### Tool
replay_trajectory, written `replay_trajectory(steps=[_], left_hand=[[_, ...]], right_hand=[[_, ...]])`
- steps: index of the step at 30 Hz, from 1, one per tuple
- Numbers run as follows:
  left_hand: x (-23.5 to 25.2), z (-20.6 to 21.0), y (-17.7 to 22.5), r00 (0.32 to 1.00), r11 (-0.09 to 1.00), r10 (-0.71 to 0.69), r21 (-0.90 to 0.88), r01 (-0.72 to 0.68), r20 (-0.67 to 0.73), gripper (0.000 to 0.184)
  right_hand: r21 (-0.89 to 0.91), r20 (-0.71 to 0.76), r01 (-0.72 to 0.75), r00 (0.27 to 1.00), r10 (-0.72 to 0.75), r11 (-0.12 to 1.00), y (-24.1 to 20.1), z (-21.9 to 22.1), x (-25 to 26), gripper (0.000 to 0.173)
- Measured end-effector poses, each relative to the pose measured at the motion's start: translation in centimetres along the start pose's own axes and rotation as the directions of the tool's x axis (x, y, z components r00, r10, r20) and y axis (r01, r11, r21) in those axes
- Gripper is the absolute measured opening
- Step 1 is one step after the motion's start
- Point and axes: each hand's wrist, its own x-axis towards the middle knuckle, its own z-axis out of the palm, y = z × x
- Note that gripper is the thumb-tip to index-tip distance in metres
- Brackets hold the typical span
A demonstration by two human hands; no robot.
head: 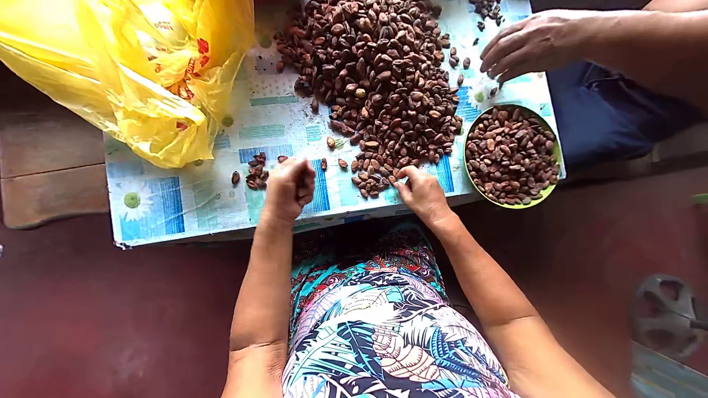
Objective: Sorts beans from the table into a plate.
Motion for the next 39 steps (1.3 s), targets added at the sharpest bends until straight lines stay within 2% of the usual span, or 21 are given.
replay_trajectory(steps=[1, 2, 4, 5, 8, 10, 12, 13, 14, 15, 16, 17, 18, 20, 22, 25, 27, 30, 35, 37, 39], left_hand=[[0.0, 1.2, -0.8, 0.997, 0.982, 0.081, 0.171, -0.078, -0.014, 0.029], [0.0, 2.1, -1.7, 0.983, 0.920, 0.182, 0.346, -0.184, 0.038, 0.021], [0.4, 3.4, -3.6, 0.908, 0.639, 0.322, 0.645, -0.418, 0.270, 0.022], [0.6, 4.1, -4.3, 0.875, 0.499, 0.328, 0.721, -0.481, 0.357, 0.022], [0.8, 6.0, -5.2, 0.860, 0.259, 0.272, 0.828, -0.497, 0.432, 0.027], [1.0, 6.5, -5.3, 0.867, 0.219, 0.277, 0.851, -0.478, 0.415, 0.026], [1.0, 6.9, -5.2, 0.887, 0.246, 0.270, 0.864, -0.440, 0.375, 0.024], [1.0, 7.0, -5.2, 0.899, 0.268, 0.262, 0.868, -0.418, 0.351, 0.024], [1.1, 7.1, -5.2, 0.908, 0.285, 0.255, 0.872, -0.398, 0.331, 0.024], [1.1, 7.1, -5.4, 0.912, 0.292, 0.261, 0.874, -0.388, 0.317, 0.024], [1.2, 7.1, -5.5, 0.913, 0.295, 0.270, 0.877, -0.380, 0.305, 0.024], [1.1, 7.2, -5.6, 0.916, 0.299, 0.276, 0.880, -0.369, 0.291, 0.024], [1.1, 7.4, -5.6, 0.922, 0.301, 0.271, 0.886, -0.353, 0.275, 0.024], [1.2, 7.7, -5.4, 0.940, 0.306, 0.244, 0.901, -0.308, 0.239, 0.026], [1.3, 8.1, -5.1, 0.963, 0.335, 0.184, 0.908, -0.251, 0.198, 0.028], [1.6, 8.4, -4.8, 0.983, 0.426, 0.137, 0.889, -0.168, 0.121, 0.030], [2.1, 8.4, -4.6, 0.989, 0.497, 0.129, 0.859, -0.126, 0.070, 0.030], [2.8, 7.7, -4.4, 0.994, 0.634, 0.101, 0.768, -0.088, 0.030, 0.026], [2.5, 6.2, -2.9, 0.998, 0.900, -0.064, 0.431, 0.067, -0.021, 0.016], [1.6, 4.0, -1.6, 0.999, 0.886, -0.008, 0.463, 0.024, -0.037, 0.019], [0.6, 0.7, -0.2, 0.982, 0.773, 0.146, 0.633, -0.037, -0.120, 0.024]], right_hand=[[-0.036, 0.005, 0.003, 1.000, -0.003, 0.999, -0.3, 0.3, 0.0, 0.029], [-0.062, -0.007, 0.022, 1.000, -0.022, 0.998, -0.5, 0.7, 0.0, 0.029], [-0.109, -0.039, 0.051, 0.998, -0.055, 0.993, -0.7, 1.4, 0.4, 0.025], [-0.138, -0.047, 0.056, 0.997, -0.063, 0.989, -0.8, 1.5, 0.6, 0.024], [-0.161, -0.047, 0.062, 0.996, -0.070, 0.985, -1.1, 1.5, 1.2, 0.023], [-0.065, -0.052, 0.047, 0.997, -0.050, 0.997, -0.7, 1.1, 1.5, 0.024], [0.165, -0.069, 0.014, 0.998, -0.003, 0.986, 0.2, 0.7, 1.7, 0.026], [0.327, -0.071, -0.019, 0.996, 0.045, 0.945, 0.6, 0.4, 1.7, 0.025], [0.534, -0.035, -0.078, 0.993, 0.114, 0.842, 0.9, 0.2, 1.7, 0.021], [0.746, 0.033, -0.141, 0.984, 0.175, 0.651, 0.9, -0.1, 1.6, 0.014], [0.892, 0.136, -0.208, 0.970, 0.200, 0.402, 1.1, -0.5, 1.4, 0.012], [0.949, 0.224, -0.255, 0.959, 0.177, 0.183, 1.3, -0.8, 1.1, 0.017], [0.958, 0.278, -0.285, 0.952, 0.129, 0.036, 1.8, -0.9, 0.9, 0.024], [0.948, 0.311, -0.304, 0.947, 0.079, -0.091, 2.3, -0.7, 0.7, 0.036], [0.951, 0.304, -0.298, 0.950, 0.068, -0.083, 2.4, -0.4, 0.6, 0.047], [0.953, 0.300, -0.297, 0.952, 0.060, -0.057, 2.3, -0.2, 0.6, 0.054], [0.945, 0.326, -0.324, 0.939, 0.110, -0.039, 1.9, -0.2, 0.7, 0.050], [0.938, 0.325, -0.340, 0.929, 0.179, 0.063, 1.1, -0.2, 0.8, 0.035], [0.936, 0.312, -0.336, 0.930, 0.193, 0.103, 1.1, -0.1, 0.7, 0.034], [0.932, 0.304, -0.333, 0.932, 0.195, 0.141, 1.2, -0.4, 0.7, 0.031], [0.910, 0.258, -0.307, 0.945, 0.202, 0.279, 1.3, -0.6, 0.5, 0.025]])
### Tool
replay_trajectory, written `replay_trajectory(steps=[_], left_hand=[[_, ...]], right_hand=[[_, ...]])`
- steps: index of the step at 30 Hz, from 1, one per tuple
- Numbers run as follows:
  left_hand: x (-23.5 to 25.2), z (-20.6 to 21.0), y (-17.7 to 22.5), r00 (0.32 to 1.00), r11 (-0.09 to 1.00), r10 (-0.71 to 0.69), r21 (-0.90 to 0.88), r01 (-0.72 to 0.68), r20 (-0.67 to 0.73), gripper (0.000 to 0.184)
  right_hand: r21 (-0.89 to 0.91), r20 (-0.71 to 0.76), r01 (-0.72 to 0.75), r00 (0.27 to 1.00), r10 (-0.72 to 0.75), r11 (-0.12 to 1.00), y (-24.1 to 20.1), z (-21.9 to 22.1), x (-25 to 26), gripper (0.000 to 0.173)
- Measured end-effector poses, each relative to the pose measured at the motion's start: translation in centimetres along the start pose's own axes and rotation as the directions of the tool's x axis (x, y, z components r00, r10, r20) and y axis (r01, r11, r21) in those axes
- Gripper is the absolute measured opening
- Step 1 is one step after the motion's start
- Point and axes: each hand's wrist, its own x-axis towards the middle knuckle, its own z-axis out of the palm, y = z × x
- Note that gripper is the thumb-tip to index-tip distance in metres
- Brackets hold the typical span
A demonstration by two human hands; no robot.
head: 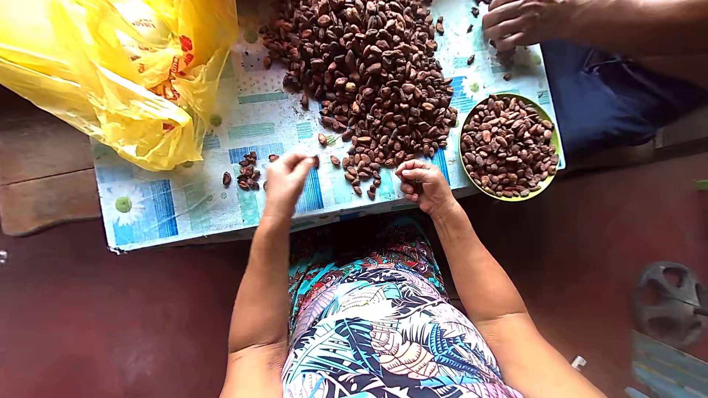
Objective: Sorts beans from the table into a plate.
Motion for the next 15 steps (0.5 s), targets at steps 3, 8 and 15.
replay_trajectory(steps=[3, 8, 15], left_hand=[[-0.2, -4.7, -2.1, 0.972, 0.980, 0.016, 0.198, 0.032, -0.235, 0.033], [-0.9, -6.2, -2.2, 0.908, 0.921, 0.043, 0.368, 0.126, -0.416, 0.043], [-2.9, 3.2, -1.3, 0.924, 0.840, 0.356, 0.385, -0.382, 0.141, 0.026]], right_hand=[[-0.413, -0.001, 0.177, 0.981, -0.195, 0.893, 0.7, 0.0, 0.2, 0.012], [-0.675, 0.115, 0.353, 0.918, -0.380, 0.648, 1.3, 0.7, 0.4, 0.019], [-0.914, 0.222, 0.324, 0.903, -0.368, 0.243, 1.1, 2.5, 0.6, 0.026]])
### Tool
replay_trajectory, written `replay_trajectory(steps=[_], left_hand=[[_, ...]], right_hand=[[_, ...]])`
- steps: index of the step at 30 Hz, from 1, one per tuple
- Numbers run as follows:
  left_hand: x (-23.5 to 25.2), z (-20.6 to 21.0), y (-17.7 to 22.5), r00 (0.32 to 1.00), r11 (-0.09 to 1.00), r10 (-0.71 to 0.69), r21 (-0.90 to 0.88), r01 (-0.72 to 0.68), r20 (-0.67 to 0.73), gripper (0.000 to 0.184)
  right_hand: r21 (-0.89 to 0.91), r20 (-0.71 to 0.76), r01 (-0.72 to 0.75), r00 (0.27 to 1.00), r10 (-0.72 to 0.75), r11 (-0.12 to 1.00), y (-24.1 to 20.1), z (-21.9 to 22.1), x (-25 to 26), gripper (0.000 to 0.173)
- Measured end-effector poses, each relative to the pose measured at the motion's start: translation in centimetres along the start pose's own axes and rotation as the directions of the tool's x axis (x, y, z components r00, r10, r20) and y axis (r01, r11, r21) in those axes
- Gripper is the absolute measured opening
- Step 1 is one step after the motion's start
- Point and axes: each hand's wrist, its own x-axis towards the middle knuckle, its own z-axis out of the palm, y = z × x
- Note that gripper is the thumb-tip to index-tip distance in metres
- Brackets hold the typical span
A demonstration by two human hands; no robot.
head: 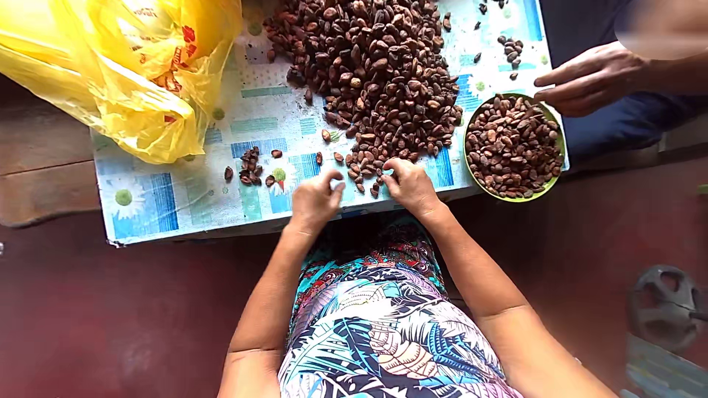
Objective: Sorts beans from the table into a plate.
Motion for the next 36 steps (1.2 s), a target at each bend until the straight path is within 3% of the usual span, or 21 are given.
replay_trajectory(steps=[3, 7, 12, 16, 19, 21, 23, 25, 29, 31, 36], left_hand=[[0.4, 3.3, 1.9, 0.998, 0.997, 0.012, 0.069, -0.016, 0.063, 0.026], [1.2, 4.1, 3.0, 0.994, 0.980, -0.049, 0.198, 0.028, 0.102, 0.026], [0.9, 4.2, 2.6, 0.999, 0.984, -0.046, 0.174, 0.041, 0.022, 0.029], [0.6, 3.6, 3.5, 0.996, 0.977, -0.070, 0.203, 0.057, 0.058, 0.028], [0.8, 4.1, 3.1, 0.998, 0.971, -0.045, 0.238, 0.036, 0.032, 0.022], [0.8, 4.6, 2.6, 0.999, 0.972, -0.035, 0.233, 0.033, 0.004, 0.021], [0.9, 4.6, 2.4, 0.998, 0.974, -0.056, 0.219, 0.053, 0.009, 0.025], [1.0, 4.4, 2.4, 0.996, 0.971, -0.088, 0.227, 0.077, 0.035, 0.027], [1.4, 4.2, 2.8, 0.993, 0.963, -0.109, 0.252, 0.093, 0.050, 0.026], [1.5, 4.1, 2.9, 0.992, 0.961, -0.110, 0.262, 0.091, 0.058, 0.026], [1.5, 3.9, 3.0, 0.991, 0.956, -0.118, 0.277, 0.095, 0.066, 0.026]], right_hand=[[-0.157, 0.108, -0.116, 0.985, 0.134, 0.981, -2.2, -0.3, 0.9, 0.028], [-0.225, 0.190, -0.177, 0.957, 0.221, 0.958, -3.6, -0.9, 2.3, 0.029], [-0.190, 0.150, -0.120, 0.977, 0.149, 0.974, -2.6, -0.4, 2.0, 0.029], [0.157, 0.087, -0.148, 0.987, 0.136, 0.976, -1.1, -0.9, 1.6, 0.026], [0.546, 0.144, -0.265, 0.964, 0.222, 0.795, 0.0, -3.2, 1.8, 0.023], [0.644, 0.086, -0.265, 0.957, 0.276, 0.717, 1.7, -6.4, 1.8, 0.023], [0.483, -0.116, -0.231, 0.939, 0.323, 0.845, 4.8, -10.2, 1.7, 0.026], [0.219, -0.281, -0.317, 0.885, 0.371, 0.923, 7.9, -14.3, 1.2, 0.031], [-0.081, -0.406, -0.543, 0.784, 0.470, 0.836, 12.8, -18.7, 0.0, 0.035], [-0.101, -0.370, -0.537, 0.802, 0.469, 0.838, 14.8, -18.8, -0.4, 0.033], [0.080, -0.303, -0.307, 0.899, 0.316, 0.948, 17.5, -16.3, -1.0, 0.029]])
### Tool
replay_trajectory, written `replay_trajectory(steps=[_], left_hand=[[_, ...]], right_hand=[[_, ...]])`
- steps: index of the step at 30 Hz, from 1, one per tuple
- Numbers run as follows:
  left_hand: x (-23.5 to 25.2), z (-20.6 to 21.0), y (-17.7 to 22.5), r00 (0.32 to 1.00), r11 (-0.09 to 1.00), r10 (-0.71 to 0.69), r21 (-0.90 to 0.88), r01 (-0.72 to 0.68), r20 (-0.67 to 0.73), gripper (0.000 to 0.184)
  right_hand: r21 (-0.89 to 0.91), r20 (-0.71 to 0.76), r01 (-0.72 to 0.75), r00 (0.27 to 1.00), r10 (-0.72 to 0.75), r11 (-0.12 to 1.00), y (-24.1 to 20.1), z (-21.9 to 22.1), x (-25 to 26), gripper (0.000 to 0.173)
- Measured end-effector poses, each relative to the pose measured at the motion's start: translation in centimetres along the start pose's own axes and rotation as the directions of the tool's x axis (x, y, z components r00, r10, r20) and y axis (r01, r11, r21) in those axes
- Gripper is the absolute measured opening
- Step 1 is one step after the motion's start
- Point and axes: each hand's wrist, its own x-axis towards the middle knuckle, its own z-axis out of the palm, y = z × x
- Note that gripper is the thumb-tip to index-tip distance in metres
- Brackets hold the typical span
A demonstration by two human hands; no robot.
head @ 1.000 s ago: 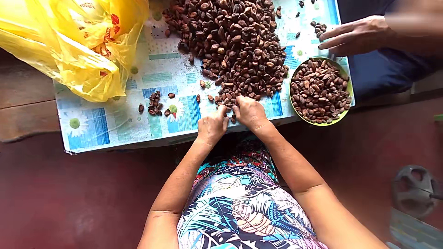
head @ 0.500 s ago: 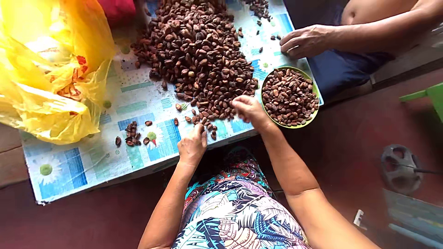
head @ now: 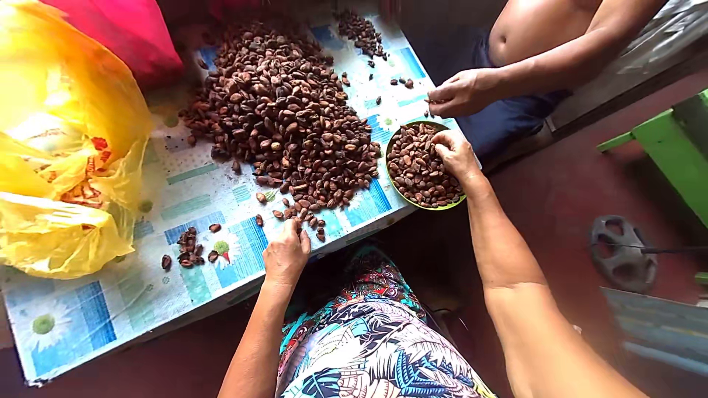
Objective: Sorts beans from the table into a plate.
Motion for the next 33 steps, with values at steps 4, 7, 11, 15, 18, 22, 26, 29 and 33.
replay_trajectory(steps=[4, 7, 11, 15, 18, 22, 26, 29, 33], left_hand=[[0.0, -0.5, 0.3, 0.999, 1.000, -0.018, 0.011, 0.018, 0.038, 0.029], [0.7, -1.7, -0.3, 0.987, 0.996, -0.056, -0.060, 0.065, 0.151, 0.028], [1.6, -2.7, -2.4, 0.980, 0.916, -0.094, -0.371, 0.153, 0.173, 0.024], [1.7, -4.1, -0.2, 0.995, 0.798, -0.044, -0.595, 0.091, 0.094, 0.021], [1.1, -5.0, 3.8, 0.974, 0.875, 0.223, -0.448, -0.184, 0.034, 0.025], [1.0, -2.4, 5.5, 0.849, 0.859, 0.510, 0.036, -0.510, -0.135, 0.017], [1.4, -1.4, 4.8, 0.772, 0.797, 0.599, 0.067, -0.600, -0.212, 0.020], [1.4, -0.8, 4.7, 0.776, 0.798, 0.593, 0.029, -0.602, -0.214, 0.019], [1.4, 0.1, 4.7, 0.779, 0.793, 0.594, -0.018, -0.609, -0.202, 0.022]], right_hand=[[-0.136, 0.015, 0.129, 0.992, -0.128, 0.982, 0.6, 1.7, -1.1, 0.039], [-0.228, -0.009, 0.117, 0.992, -0.122, 0.967, 0.6, 1.8, -2.3, 0.045], [0.189, -0.360, 0.169, 0.929, -0.092, 0.967, -4.2, 2.3, -5.9, 0.049], [0.933, -0.014, -0.008, 0.998, 0.059, 0.360, -14.4, 7.8, -10.8, 0.041], [0.778, 0.599, -0.566, 0.800, 0.048, -0.275, -19.1, 12.9, -12.8, 0.058], [0.567, 0.739, -0.565, 0.670, 0.068, -0.600, -21.0, 15.0, -13.7, 0.048], [0.570, 0.687, -0.438, 0.718, 0.110, -0.695, -20.6, 15.4, -13.6, 0.043], [0.594, 0.661, -0.433, 0.743, 0.104, -0.678, -20.1, 15.3, -13.6, 0.042], [0.643, 0.597, -0.439, 0.801, 0.052, -0.628, -18.9, 16.0, -13.7, 0.042]])
